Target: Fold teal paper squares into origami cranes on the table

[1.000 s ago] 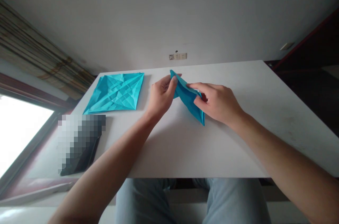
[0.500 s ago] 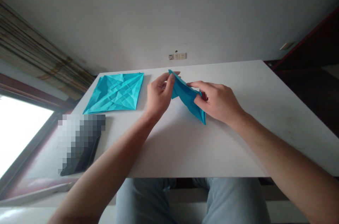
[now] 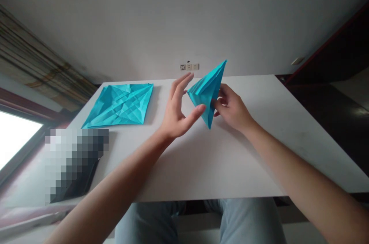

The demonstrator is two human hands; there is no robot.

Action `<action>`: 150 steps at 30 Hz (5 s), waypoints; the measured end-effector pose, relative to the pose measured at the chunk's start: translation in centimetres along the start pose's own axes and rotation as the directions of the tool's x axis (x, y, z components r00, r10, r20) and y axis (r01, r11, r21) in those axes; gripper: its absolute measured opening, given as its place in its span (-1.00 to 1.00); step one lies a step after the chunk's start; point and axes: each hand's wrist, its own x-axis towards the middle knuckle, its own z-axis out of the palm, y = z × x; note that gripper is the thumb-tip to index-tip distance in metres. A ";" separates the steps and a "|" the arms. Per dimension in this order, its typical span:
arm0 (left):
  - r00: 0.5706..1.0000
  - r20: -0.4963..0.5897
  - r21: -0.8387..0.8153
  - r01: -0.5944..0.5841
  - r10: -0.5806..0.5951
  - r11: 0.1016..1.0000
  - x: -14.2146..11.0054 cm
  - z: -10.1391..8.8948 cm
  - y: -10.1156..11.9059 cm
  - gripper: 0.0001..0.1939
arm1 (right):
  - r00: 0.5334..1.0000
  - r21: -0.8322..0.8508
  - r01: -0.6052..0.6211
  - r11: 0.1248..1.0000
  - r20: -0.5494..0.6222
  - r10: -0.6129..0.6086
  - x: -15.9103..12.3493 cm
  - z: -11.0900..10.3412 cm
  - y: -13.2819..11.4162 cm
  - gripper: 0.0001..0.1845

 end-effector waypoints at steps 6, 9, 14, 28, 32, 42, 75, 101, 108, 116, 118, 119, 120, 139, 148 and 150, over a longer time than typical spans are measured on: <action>0.961 -0.056 -0.200 0.254 -0.269 0.947 -0.3 1.2 -2.3 -0.22 | 0.991 0.282 -0.119 0.952 0.088 0.098 0.9 -0.1 1.0 -0.41; 0.954 -0.019 -0.290 0.280 -0.298 0.915 0.0 1.5 -2.6 -0.28 | 0.989 0.284 -0.125 0.951 0.111 0.097 1.0 -0.1 1.6 -0.40; 0.947 -0.041 -0.326 0.290 -0.320 0.900 0.4 1.5 -2.4 -0.45 | 0.988 0.263 -0.129 0.956 0.120 0.100 1.1 0.0 2.3 -0.47; 0.978 -0.037 -0.227 0.193 -0.206 0.955 0.7 0.5 -0.4 -0.76 | 0.992 0.264 -0.109 0.958 0.085 0.090 1.1 0.1 1.4 -0.45; 0.973 -0.010 -0.224 0.222 -0.230 0.949 0.8 0.4 0.2 -0.71 | 0.995 0.296 -0.081 0.952 0.081 0.059 1.1 0.2 1.6 -0.46; 0.955 -0.077 -0.201 0.267 -0.287 0.943 0.7 1.1 -0.7 -0.75 | 0.994 0.285 -0.028 0.958 0.109 -0.003 1.1 -0.1 1.9 -0.57; 0.978 0.154 0.278 -0.177 0.138 0.944 -2.1 2.7 -0.4 -0.47 | 0.990 -0.056 0.121 0.991 -0.061 -0.125 -0.2 1.9 1.6 -0.29; 0.965 0.031 -0.234 0.259 -0.259 0.937 -0.3 1.7 -1.9 -0.55 | 0.882 -0.192 0.368 0.910 -0.237 -0.407 0.1 -0.5 0.1 -0.68; 0.909 0.340 -0.295 0.346 -0.240 0.891 0.5 -0.2 -1.2 0.04 | 0.915 -0.210 0.300 0.931 -0.212 -0.342 0.2 -1.6 -0.2 -0.64; 0.812 0.209 -0.321 0.584 -0.545 0.745 1.7 -0.2 -0.6 -0.20 | 0.921 -0.189 0.388 0.902 0.039 -0.388 0.0 -1.6 -0.3 -0.70; 0.802 0.219 -0.301 0.598 -0.556 0.743 1.7 0.1 -0.8 -0.25 | 0.904 -0.154 0.425 0.892 0.126 -0.409 0.0 -1.5 0.1 -0.67; 0.800 0.208 -0.298 0.600 -0.563 0.742 1.7 0.1 -0.9 -0.25 | 0.897 -0.136 0.436 0.890 0.150 -0.416 0.1 -1.4 0.3 -0.67; 0.800 0.186 -0.306 0.598 -0.570 0.741 1.7 0.1 -1.0 -0.25 | 0.895 -0.117 0.438 0.892 0.154 -0.419 0.3 -1.5 0.6 -0.67; 0.722 0.320 -0.330 0.692 -0.613 0.643 1.1 0.4 -1.6 -0.33 | 0.973 0.221 -0.217 0.951 0.133 0.191 0.6 -0.4 0.2 -0.42; 0.708 0.309 -0.285 0.706 -0.635 0.648 1.1 0.0 -1.9 -0.41 | 0.983 0.201 -0.178 0.963 0.082 0.165 0.7 -0.9 0.0 -0.35; 0.664 0.338 -0.262 0.747 -0.667 0.611 1.1 0.1 -1.9 -0.43 | 0.986 0.197 -0.169 0.966 0.045 0.163 0.9 -1.2 0.3 -0.35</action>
